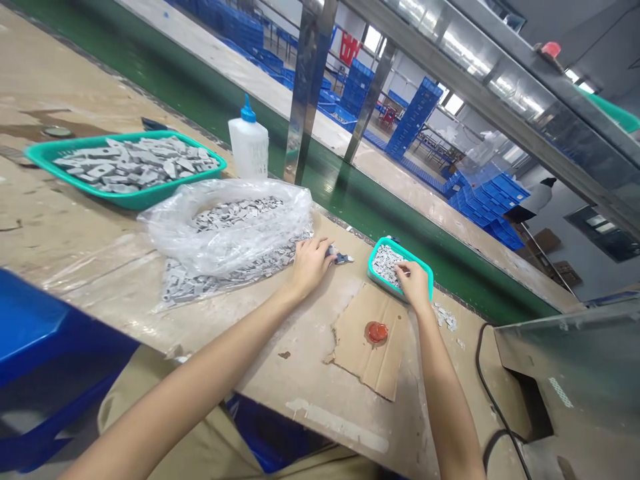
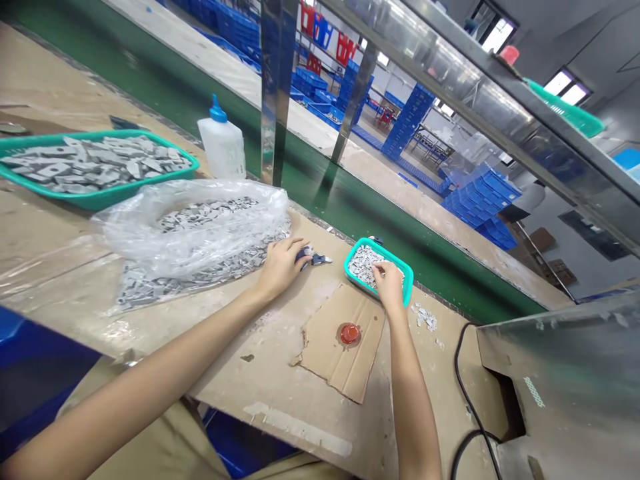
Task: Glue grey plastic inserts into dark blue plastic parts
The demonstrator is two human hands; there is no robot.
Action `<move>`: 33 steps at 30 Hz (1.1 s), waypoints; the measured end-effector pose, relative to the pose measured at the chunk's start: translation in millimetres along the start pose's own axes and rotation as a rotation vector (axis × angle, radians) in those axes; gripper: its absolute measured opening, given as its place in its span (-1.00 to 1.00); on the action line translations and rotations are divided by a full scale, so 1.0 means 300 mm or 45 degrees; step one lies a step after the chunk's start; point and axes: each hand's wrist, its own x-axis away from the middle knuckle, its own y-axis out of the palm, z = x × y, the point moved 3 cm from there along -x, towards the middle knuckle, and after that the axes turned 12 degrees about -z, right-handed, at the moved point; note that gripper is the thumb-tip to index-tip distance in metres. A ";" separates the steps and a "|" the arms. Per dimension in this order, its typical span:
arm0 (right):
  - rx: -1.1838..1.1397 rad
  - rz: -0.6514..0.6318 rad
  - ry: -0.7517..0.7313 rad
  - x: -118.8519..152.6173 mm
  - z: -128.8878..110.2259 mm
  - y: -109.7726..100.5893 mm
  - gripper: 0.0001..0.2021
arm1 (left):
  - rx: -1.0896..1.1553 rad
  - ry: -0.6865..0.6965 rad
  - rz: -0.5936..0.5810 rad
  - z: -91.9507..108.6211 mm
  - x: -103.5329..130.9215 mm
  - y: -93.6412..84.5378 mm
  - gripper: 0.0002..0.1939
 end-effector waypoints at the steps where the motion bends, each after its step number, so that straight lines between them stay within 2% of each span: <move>1: -0.096 0.002 -0.013 0.027 -0.008 0.000 -0.73 | -0.006 0.026 0.028 0.015 0.005 -0.007 -0.70; 4: -0.384 -0.069 -0.039 0.130 -0.035 0.021 -0.58 | 0.155 0.144 0.042 0.070 0.023 -0.017 -0.73; 6: -0.532 -0.133 -0.038 0.205 -0.055 0.045 -0.58 | 0.398 0.200 -0.047 0.107 0.039 -0.003 -0.72; 8: -0.631 -0.191 -0.027 0.273 -0.075 0.068 -0.61 | 0.756 0.202 -0.272 0.142 0.062 0.033 -0.67; 12: -0.741 -0.347 0.002 0.361 -0.111 0.098 -0.65 | 1.464 0.128 -0.886 0.218 0.129 0.119 -0.45; 14: -0.771 -0.427 -0.003 0.380 -0.122 0.108 -0.67 | 1.614 0.127 -1.057 0.249 0.158 0.140 -0.37; 16: -0.834 -0.455 0.017 0.389 -0.122 0.121 -0.67 | 1.671 0.113 -1.146 0.270 0.177 0.150 -0.35; 18: -0.934 -0.426 0.077 0.391 -0.111 0.138 -0.67 | 1.688 0.077 -1.169 0.281 0.186 0.155 -0.35; 20: -1.031 -0.363 0.138 0.395 -0.099 0.155 -0.65 | 1.661 0.054 -1.125 0.283 0.187 0.155 -0.40; 25: -1.151 -0.337 0.218 0.423 -0.092 0.170 -0.60 | 1.343 0.129 -0.889 0.284 0.197 0.128 -0.66; 28: -1.180 -0.329 0.234 0.447 -0.081 0.143 -0.64 | 1.175 0.143 -0.775 0.295 0.198 0.090 -0.60; 31: -1.159 -0.176 0.233 0.460 -0.040 0.096 -0.65 | 1.088 0.074 -0.713 0.296 0.139 0.054 -0.50; 33: -1.163 -0.055 0.227 0.461 -0.007 0.068 -0.64 | 0.915 0.057 -0.644 0.281 0.041 0.042 -0.53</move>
